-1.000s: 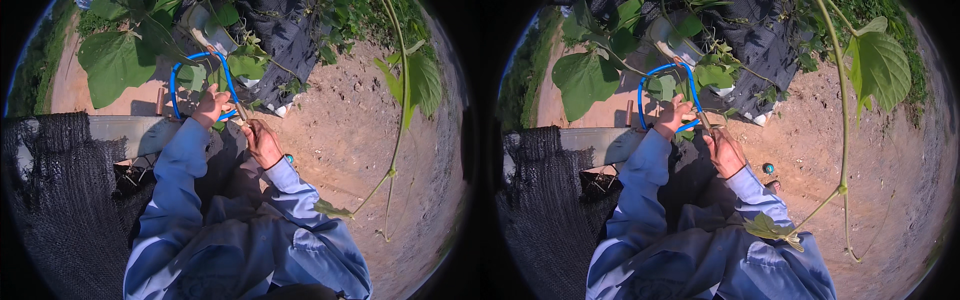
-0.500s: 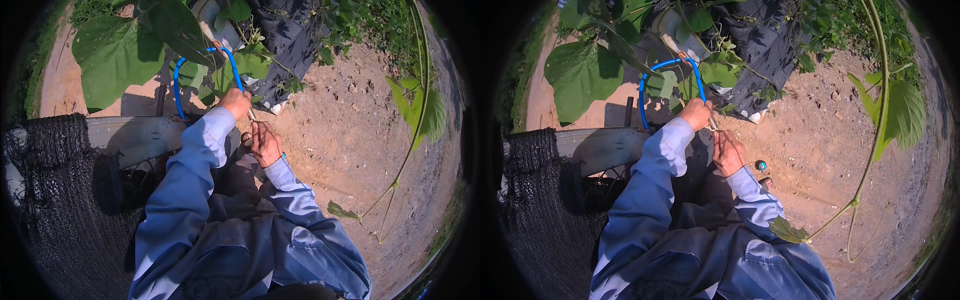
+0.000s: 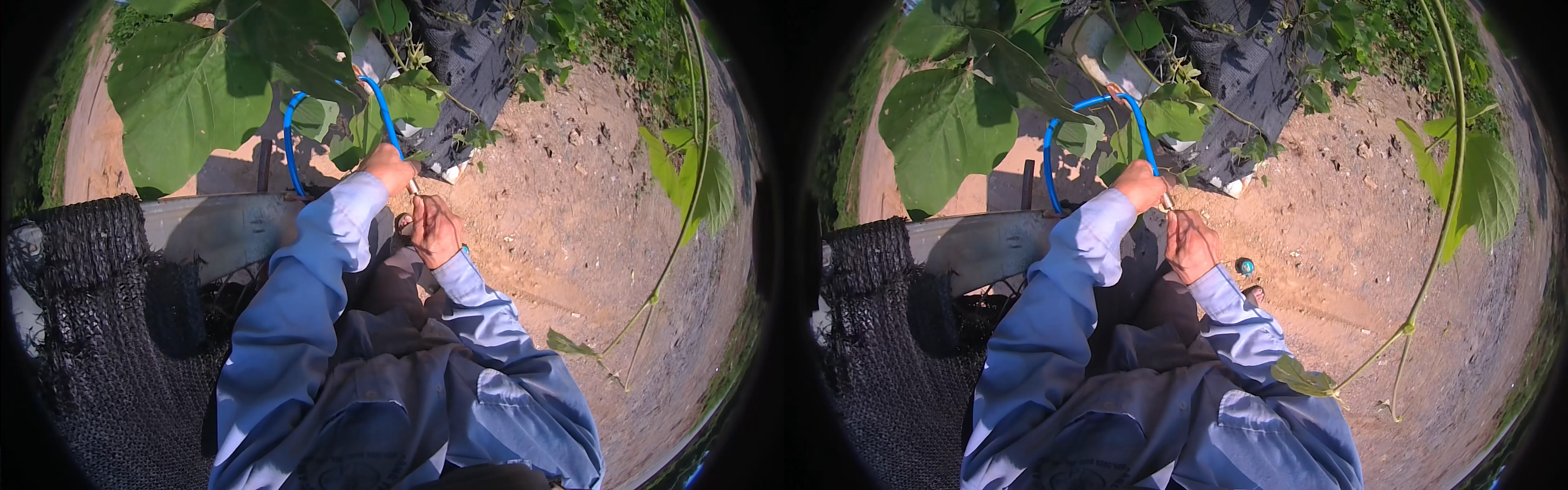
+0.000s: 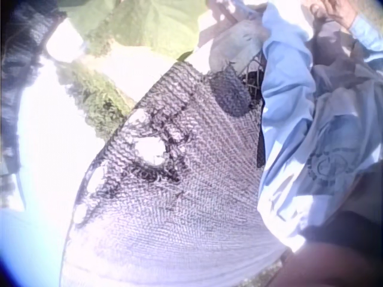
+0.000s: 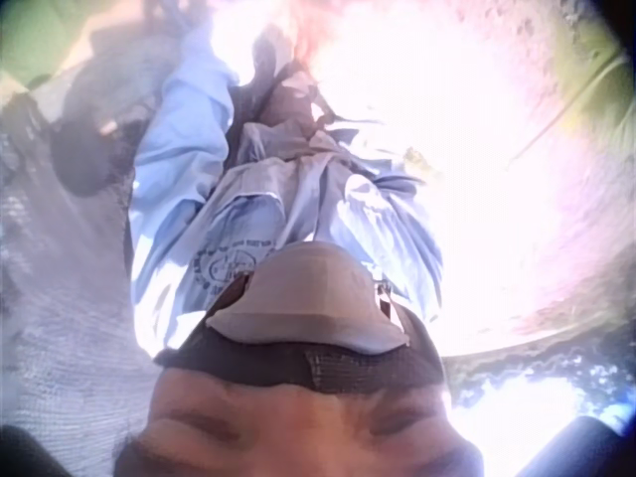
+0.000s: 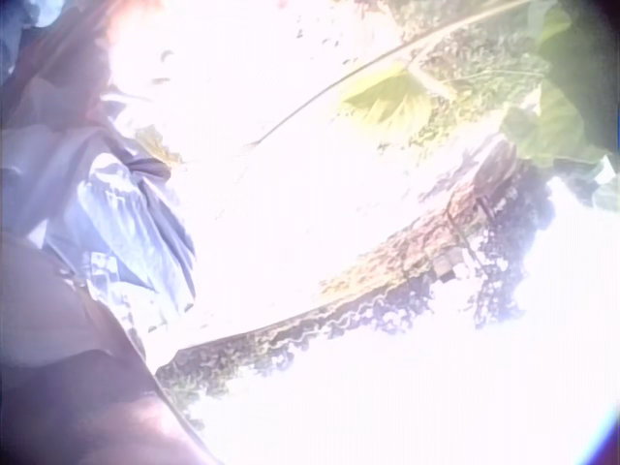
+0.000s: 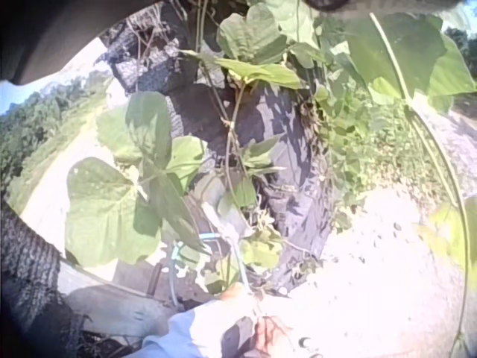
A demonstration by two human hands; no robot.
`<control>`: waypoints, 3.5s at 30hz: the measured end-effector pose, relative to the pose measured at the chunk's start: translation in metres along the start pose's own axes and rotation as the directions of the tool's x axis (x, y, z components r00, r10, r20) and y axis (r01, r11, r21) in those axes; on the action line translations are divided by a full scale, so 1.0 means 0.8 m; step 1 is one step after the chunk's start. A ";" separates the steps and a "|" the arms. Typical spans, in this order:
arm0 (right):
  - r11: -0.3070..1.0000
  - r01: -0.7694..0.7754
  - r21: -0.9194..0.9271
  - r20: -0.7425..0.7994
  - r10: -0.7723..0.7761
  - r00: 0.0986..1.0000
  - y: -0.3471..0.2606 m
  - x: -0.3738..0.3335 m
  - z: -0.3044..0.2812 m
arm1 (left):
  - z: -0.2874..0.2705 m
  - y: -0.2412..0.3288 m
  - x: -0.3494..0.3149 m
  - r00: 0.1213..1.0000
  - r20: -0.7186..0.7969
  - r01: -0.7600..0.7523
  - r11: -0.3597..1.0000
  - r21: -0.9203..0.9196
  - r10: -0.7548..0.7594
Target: The person ties a plant stem to a blue plastic support using a small tool and a thin cord. They repeatedly wrap and secure the cord around the stem and support, adjusting the knot with their hands.
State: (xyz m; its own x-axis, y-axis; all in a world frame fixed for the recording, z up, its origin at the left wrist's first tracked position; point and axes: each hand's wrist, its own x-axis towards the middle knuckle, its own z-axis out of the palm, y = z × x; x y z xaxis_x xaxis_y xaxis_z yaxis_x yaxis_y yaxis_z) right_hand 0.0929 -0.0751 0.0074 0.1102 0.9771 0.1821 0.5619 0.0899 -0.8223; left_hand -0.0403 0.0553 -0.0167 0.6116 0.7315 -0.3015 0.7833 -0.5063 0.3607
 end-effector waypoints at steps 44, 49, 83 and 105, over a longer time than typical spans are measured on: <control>0.973 0.072 -0.217 0.166 -0.035 0.985 -0.043 0.041 -0.059 | 0.003 0.107 0.000 0.866 -0.035 -0.477 -0.804 -0.354 -0.499; 0.992 0.068 -0.103 0.282 -0.037 0.959 -0.030 0.047 -0.065 | 0.005 0.106 -0.003 0.868 -0.051 -0.480 -0.806 -0.346 -0.495; 0.919 0.319 -0.232 0.306 -0.242 0.921 -0.031 0.047 -0.072 | -0.004 0.111 -0.017 0.884 0.017 -0.431 -0.828 -0.359 -0.467; 0.980 0.177 -0.089 0.351 -0.135 0.926 -0.022 0.066 -0.080 | 0.003 0.102 -0.022 0.860 -0.014 -0.370 -0.605 -0.705 -0.510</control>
State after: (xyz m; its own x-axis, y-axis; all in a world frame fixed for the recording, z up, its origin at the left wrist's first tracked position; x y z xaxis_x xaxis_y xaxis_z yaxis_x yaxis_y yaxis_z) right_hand 0.1410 -0.0377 0.0659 -0.2621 0.9608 0.0905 0.6436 0.2439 -0.7255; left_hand 0.0132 0.0003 0.0155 0.1251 0.8935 -0.4313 -0.7788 0.3578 0.5153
